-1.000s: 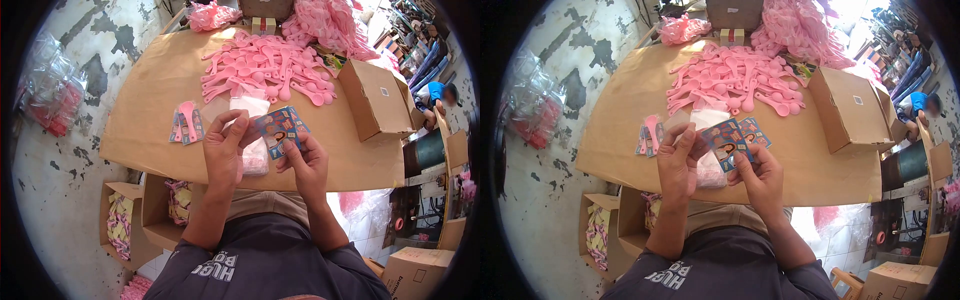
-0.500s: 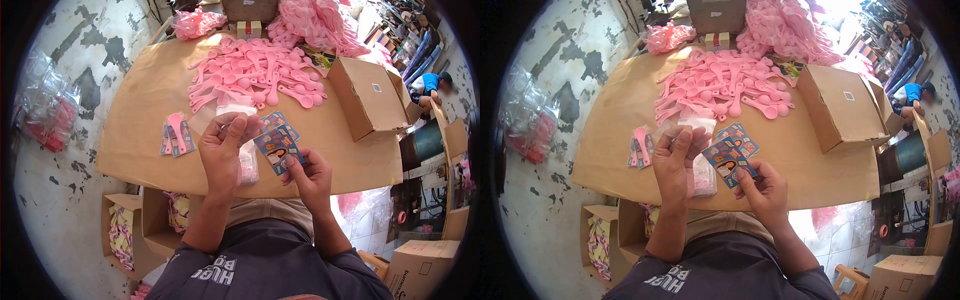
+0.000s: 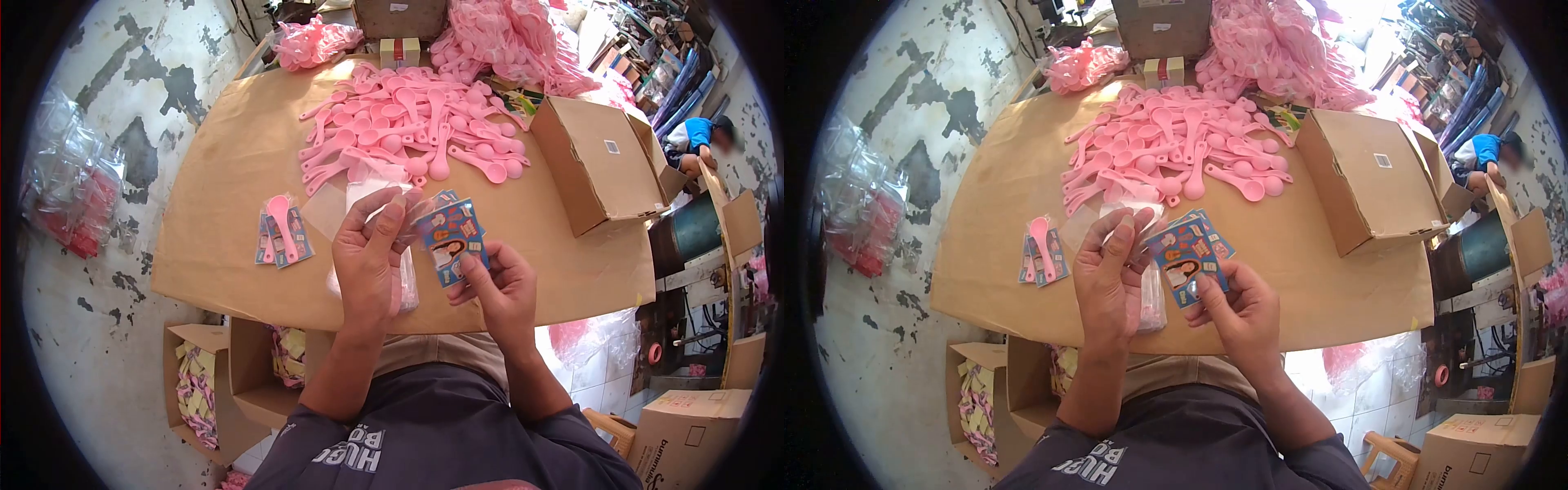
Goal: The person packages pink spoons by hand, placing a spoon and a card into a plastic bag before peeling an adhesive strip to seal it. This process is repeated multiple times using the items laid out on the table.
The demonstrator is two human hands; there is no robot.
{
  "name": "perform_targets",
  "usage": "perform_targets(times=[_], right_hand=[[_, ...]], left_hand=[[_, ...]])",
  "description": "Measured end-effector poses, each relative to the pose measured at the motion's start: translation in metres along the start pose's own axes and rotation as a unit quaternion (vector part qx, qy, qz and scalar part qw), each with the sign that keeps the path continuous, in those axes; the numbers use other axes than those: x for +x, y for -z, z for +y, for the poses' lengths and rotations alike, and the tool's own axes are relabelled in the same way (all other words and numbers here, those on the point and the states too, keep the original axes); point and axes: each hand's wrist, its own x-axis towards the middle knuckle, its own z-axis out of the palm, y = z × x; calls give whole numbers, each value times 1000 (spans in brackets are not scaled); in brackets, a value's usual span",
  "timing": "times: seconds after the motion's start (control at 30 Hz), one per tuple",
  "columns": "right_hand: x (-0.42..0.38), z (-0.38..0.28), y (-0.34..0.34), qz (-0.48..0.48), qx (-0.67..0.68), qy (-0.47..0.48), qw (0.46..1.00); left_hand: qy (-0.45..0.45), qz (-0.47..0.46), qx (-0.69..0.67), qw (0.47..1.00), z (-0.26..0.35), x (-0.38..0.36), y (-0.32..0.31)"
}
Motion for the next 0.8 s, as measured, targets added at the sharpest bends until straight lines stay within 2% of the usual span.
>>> perform_targets(times=[0.13,0.47,0.53,0.73,0.8], right_hand=[[-1,-1,2,-33,-7,-29,999],[3,1,4,-8,-5,-16,1000],[4,-2,7,-69,-46,-38,996],[11,-13,13,-62,-28,-40,997],[13,-15,13,-54,-24,-36,998]], left_hand=[[-9,-7,8,1000,-1,2,-1],[30,-11,12,999,-5,-1,-6],[45,-9,30,999,-3,-1,-9],[47,-57,49,996,-8,-5,-7],[39,-46,46,997,-10,-6,-9]])
